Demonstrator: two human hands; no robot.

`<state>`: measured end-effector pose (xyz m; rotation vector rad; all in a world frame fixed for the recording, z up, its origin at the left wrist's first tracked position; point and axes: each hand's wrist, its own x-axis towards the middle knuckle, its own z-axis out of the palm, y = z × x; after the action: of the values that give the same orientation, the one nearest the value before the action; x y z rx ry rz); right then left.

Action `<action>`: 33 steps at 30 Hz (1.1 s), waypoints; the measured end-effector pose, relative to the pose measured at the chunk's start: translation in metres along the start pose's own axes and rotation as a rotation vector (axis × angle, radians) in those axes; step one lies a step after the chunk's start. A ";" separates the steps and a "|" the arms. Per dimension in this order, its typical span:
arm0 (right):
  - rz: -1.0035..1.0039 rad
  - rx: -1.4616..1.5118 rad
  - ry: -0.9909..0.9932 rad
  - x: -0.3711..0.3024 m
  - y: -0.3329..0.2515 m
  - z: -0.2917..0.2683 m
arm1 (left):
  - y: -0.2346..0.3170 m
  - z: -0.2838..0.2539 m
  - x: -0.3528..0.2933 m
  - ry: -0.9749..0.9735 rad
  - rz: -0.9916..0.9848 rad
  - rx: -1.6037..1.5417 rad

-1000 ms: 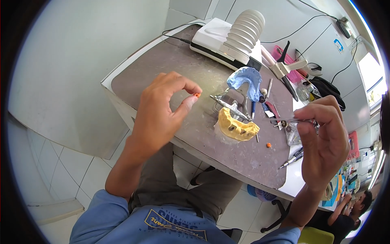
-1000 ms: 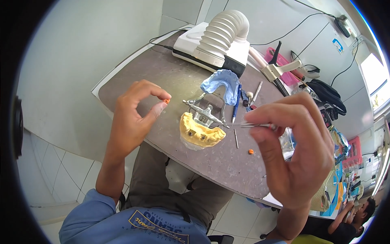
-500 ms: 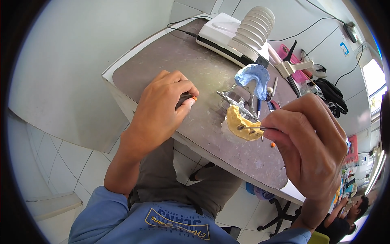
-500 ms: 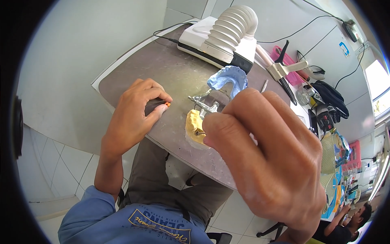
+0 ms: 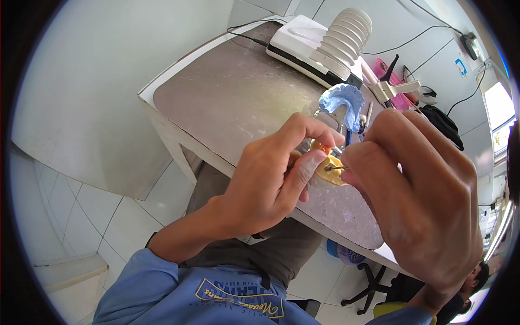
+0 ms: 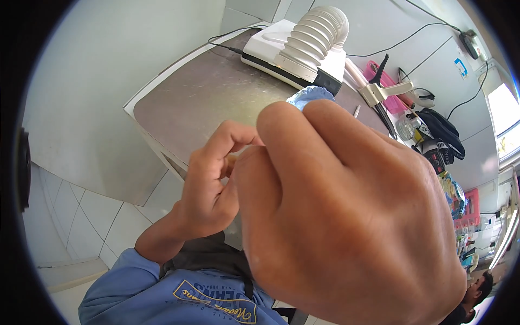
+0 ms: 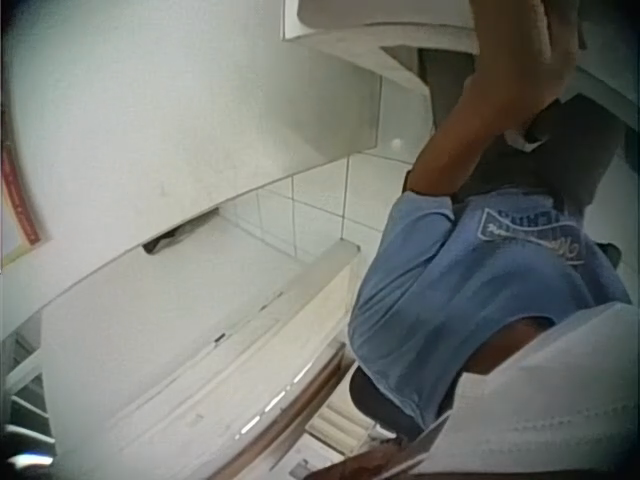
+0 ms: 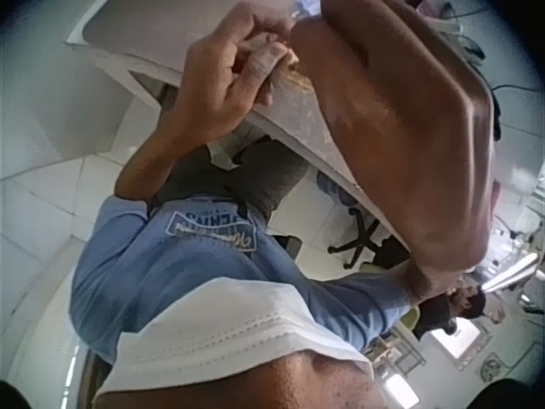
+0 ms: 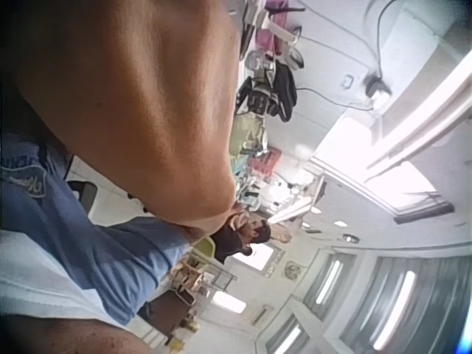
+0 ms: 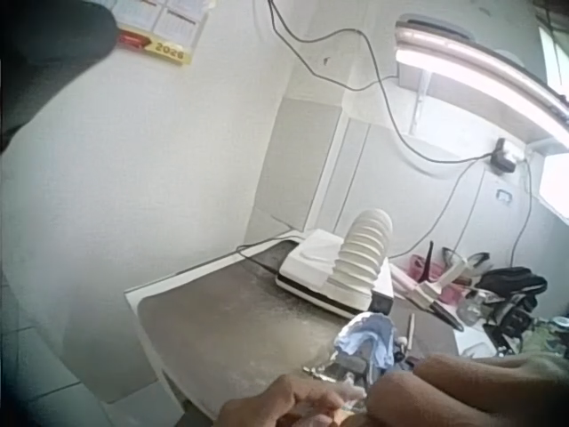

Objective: Manipulating and refining a dental model using small tools on a laboratory workbench.

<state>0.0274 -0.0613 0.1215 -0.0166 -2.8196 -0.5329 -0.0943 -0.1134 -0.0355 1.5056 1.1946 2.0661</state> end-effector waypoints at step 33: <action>0.096 -0.275 -0.188 -0.010 0.010 0.009 | -0.023 0.016 0.019 0.078 0.243 0.188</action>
<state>0.0351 -0.0484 0.1147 -0.2681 -2.8808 -0.9365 -0.0919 -0.0799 -0.0403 1.7473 1.3242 2.2383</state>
